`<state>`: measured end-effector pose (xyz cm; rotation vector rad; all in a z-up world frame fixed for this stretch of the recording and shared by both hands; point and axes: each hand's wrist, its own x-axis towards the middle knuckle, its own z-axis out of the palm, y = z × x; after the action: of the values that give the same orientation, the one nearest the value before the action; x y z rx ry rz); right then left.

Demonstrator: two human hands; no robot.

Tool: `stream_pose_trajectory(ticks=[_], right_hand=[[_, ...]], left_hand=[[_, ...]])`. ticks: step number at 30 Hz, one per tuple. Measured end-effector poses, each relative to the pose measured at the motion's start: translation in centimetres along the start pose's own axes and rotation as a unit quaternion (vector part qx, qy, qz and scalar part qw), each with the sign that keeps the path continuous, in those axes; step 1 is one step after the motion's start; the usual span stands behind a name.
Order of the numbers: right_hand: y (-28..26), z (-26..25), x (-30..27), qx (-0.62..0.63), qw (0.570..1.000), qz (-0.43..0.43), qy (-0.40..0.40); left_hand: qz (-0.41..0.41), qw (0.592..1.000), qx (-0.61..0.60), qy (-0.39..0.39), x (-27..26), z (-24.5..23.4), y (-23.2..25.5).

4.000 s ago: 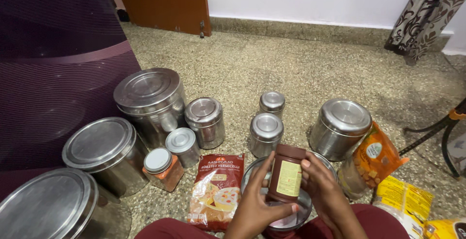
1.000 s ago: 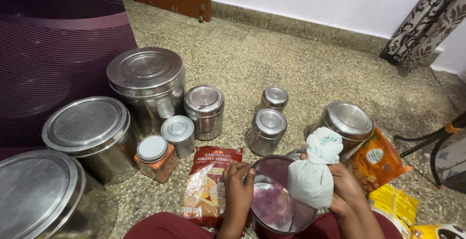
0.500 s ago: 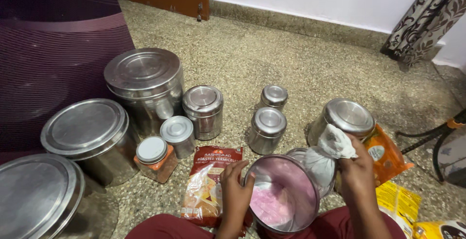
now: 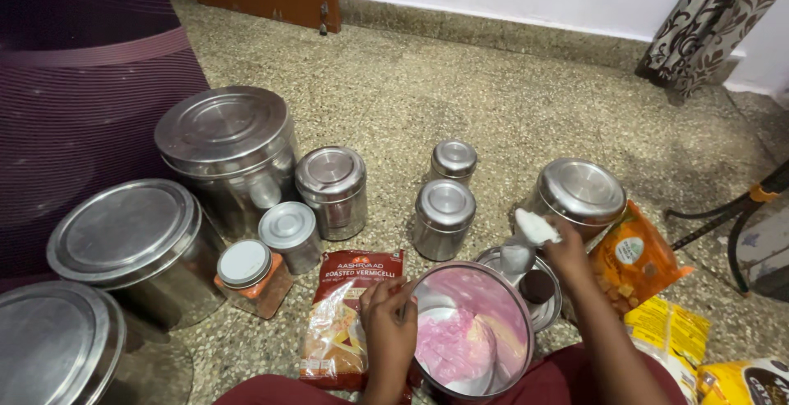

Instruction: The person sits on the floor and opens several metal containers and food packages, then places them into a larger metal container. They handle a jaggery bag, a chocolate spread jar, a pink plastic bag, and a yellow packet, closing and stacking containers as they go.

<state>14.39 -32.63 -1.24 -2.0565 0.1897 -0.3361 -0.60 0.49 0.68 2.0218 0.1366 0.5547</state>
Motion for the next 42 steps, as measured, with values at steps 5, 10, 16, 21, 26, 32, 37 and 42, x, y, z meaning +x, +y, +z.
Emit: stream_pose_trajectory(ticks=[5,10,16,21,26,32,37,42], right_hand=[[-3.6,-0.8,-2.1,-0.165,0.980,-0.111,-0.020],[-7.4,5.9,-7.5,-0.155,0.928,-0.141,-0.309],[-6.7,15.8,-12.1,-0.435,0.669,-0.201,-0.568],[-1.9,18.5,-12.9,-0.517,0.606,-0.205,-0.569],[0.3,16.7,-11.7,-0.503,0.624,-0.210,-0.559],[-7.4,10.0,-7.8,-0.442,0.746,-0.172,-0.466],[-17.5,0.3,-7.2,-0.286,0.849,-0.126,-0.427],[-23.6,-5.2,-7.8,-0.203,0.904,-0.070,-0.370]], left_hand=[[0.017,1.000,0.006,0.005,0.1,0.2,0.1],[-0.002,1.000,-0.012,0.000,-0.1,0.3,0.2],[0.012,1.000,-0.007,-0.001,-0.2,-0.1,-0.1],[-0.005,1.000,0.002,-0.014,-0.1,0.1,-0.3],[-0.001,1.000,0.013,-0.014,-0.2,0.0,-0.1],[-0.006,1.000,-0.009,-0.018,0.0,-0.1,-0.3],[-0.009,1.000,-0.016,-0.009,-0.2,0.2,-0.2],[0.002,0.999,-0.042,0.003,-0.3,0.0,-0.1]])
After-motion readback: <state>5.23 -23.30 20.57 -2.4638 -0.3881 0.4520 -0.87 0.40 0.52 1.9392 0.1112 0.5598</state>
